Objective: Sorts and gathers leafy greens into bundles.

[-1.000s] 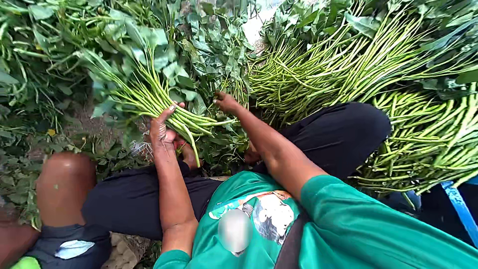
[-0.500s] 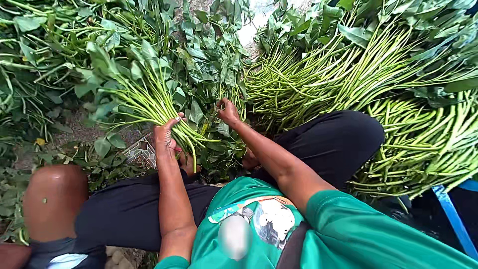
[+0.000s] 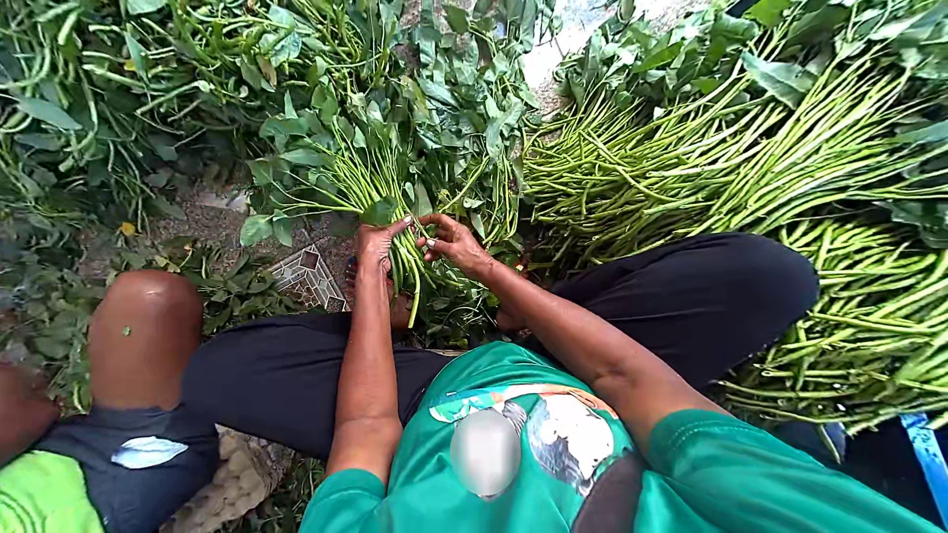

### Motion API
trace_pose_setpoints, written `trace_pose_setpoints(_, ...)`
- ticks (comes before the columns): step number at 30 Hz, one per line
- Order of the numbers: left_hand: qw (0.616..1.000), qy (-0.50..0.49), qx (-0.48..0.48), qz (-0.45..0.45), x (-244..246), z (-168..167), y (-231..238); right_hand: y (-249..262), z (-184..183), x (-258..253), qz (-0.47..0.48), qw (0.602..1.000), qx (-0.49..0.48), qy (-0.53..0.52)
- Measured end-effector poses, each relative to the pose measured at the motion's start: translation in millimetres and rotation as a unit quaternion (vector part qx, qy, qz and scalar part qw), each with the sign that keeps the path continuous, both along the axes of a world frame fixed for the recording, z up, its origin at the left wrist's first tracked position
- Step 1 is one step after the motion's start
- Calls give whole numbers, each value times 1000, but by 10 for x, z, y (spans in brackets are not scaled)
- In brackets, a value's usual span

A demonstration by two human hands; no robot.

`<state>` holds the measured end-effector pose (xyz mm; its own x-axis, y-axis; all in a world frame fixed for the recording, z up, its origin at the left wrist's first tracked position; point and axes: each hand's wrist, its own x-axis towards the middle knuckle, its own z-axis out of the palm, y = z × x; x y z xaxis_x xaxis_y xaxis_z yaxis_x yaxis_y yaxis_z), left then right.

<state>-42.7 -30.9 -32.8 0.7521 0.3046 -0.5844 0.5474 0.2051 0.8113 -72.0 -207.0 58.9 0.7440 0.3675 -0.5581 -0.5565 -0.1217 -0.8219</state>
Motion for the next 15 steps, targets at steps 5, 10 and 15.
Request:
trace_pose_setpoints(5,1000,9,-2,2,-18,-42,-71,83,1075,50,16,986,-145,78)
trace_pose_setpoints(10,999,22,-6,28,-8,-15,-131,-44,-532,131,41,983,45,-171)
trace_pose_setpoints(15,999,7,8,48,-38,34,-220,153,-1084,340,81,950,-151,-261)
